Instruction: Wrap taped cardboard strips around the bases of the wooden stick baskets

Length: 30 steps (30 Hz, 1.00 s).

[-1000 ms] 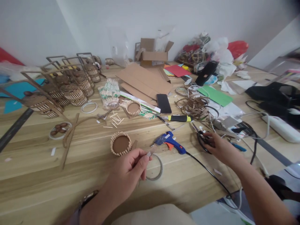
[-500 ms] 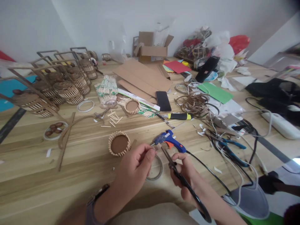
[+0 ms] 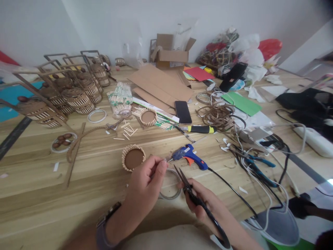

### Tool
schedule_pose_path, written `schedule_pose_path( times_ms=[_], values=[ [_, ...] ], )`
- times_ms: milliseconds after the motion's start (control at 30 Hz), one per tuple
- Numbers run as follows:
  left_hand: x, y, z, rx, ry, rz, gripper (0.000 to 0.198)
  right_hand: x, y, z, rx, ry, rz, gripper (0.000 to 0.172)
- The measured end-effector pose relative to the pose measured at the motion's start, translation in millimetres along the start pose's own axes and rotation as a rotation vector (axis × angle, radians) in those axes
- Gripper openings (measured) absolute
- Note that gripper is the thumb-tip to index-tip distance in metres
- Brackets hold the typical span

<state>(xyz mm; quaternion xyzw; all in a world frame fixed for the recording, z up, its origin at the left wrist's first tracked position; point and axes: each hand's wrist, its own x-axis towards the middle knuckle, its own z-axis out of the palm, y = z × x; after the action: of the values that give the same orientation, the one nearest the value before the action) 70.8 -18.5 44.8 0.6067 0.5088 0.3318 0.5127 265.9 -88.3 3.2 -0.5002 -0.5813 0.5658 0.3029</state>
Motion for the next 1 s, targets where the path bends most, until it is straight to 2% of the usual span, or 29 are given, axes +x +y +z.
schedule_pose_path(
  times_ms=[67, 267, 467, 700, 767, 833, 900, 1000],
  values=[
    [0, 1, -0.5, 0.037, -0.005, 0.007, 0.033, 0, -2, -1, -0.001, -0.003, 0.009, 0.069],
    [-2, 3, 3.0, 0.130, -0.135, 0.092, 0.032, 3, -12, 2, 0.019, -0.012, -0.019, 0.069],
    [-4, 2, 4.1, 0.129, -0.159, 0.096, 0.032, 7, -5, 5, 0.022, 0.027, -0.033, 0.069],
    [-5, 2, 5.8, 0.147, -0.143, 0.101, 0.031, 6, 0, 4, -0.129, 0.135, -0.040, 0.070],
    [-5, 2, 5.6, 0.134, -0.147, 0.086, 0.032, 4, 2, -5, -0.193, 0.204, -0.019, 0.066],
    [-5, 2, 5.0, 0.099, -0.159, 0.047, 0.034, 1, 4, -24, -0.321, 0.345, 0.008, 0.057],
    [-5, 1, 4.1, 0.055, -0.178, 0.011, 0.035, 0, 8, -52, -0.526, 0.533, 0.062, 0.048],
    [-5, 2, 2.0, 0.034, -0.213, 0.019, 0.034, 0, 21, -97, -0.839, 0.691, 0.167, 0.050]
  ],
)
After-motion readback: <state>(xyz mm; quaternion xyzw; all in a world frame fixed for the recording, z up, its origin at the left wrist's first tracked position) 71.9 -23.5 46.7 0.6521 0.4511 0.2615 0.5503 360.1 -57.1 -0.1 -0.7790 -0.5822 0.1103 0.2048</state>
